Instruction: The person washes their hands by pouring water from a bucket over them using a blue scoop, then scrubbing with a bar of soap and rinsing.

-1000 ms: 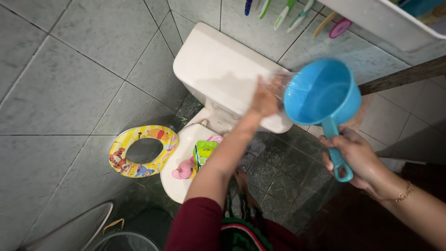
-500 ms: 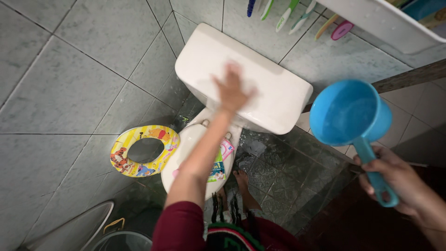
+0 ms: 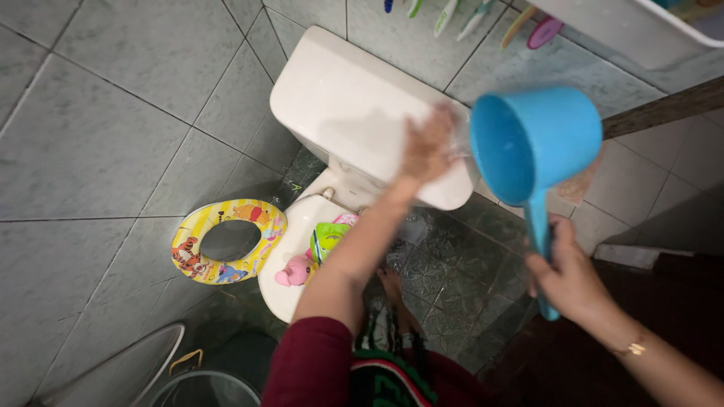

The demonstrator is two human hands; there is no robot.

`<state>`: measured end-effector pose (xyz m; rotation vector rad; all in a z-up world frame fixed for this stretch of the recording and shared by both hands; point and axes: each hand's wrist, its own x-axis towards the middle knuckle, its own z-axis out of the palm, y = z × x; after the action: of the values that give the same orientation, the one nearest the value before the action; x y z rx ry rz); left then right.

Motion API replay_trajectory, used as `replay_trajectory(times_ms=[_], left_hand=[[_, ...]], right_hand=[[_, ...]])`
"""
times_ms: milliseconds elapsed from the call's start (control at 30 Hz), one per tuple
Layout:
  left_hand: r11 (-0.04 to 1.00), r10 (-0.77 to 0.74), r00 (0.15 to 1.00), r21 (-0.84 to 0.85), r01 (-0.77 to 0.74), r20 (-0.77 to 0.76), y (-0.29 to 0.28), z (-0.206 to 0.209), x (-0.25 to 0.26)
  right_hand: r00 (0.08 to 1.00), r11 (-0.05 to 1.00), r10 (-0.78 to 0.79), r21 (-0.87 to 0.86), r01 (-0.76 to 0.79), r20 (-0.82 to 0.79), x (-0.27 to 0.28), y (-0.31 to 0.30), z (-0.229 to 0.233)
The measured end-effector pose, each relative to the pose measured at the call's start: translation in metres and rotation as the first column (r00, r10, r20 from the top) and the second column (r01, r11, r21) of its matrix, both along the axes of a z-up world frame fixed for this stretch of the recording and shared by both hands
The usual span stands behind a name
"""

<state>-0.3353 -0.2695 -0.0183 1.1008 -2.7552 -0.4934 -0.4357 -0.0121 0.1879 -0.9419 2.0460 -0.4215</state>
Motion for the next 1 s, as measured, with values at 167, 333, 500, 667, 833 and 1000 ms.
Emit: replay_trajectory(times_ms=[167, 333, 500, 667, 833, 1000], left_hand=[[0.682, 0.263, 0.866, -0.553, -0.478, -0.425, -0.126, -0.060, 0.109], [0.764, 0.588, 0.790, -0.201, -0.613, -0.174, -0.152, -0.037, 0.172], [0.888, 0.328, 0.918, -0.260, -0.380, -0.224, -0.070, -0.049, 0.059], [0.986, 0.057, 0.997, -0.156, -0.065, -0.059, 0.055, -0.027, -0.034], [0.973, 0.053, 0.980, -0.209, -0.093, -0.191, 0.051, -0.034, 0.002], [0.811, 0.426, 0.868, -0.317, -0.492, -0.256, -0.059, -0.043, 0.132]], right_hand=[[0.922, 0.961, -0.184, -0.136, 0.242, 0.339, -0.062, 0.051, -0.021], [0.707, 0.892, -0.187, -0.183, 0.413, 0.682, -0.106, 0.114, -0.032], [0.440, 0.879, -0.096, -0.131, 0.458, 0.893, -0.116, 0.147, -0.046], [0.475, 0.823, -0.235, -0.087, 0.561, 0.848, -0.101, 0.144, -0.032], [0.415, 0.866, -0.157, -0.077, 0.494, 0.896, -0.110, 0.154, -0.036], [0.285, 0.891, -0.097, -0.045, 0.452, 0.953, -0.112, 0.167, -0.049]])
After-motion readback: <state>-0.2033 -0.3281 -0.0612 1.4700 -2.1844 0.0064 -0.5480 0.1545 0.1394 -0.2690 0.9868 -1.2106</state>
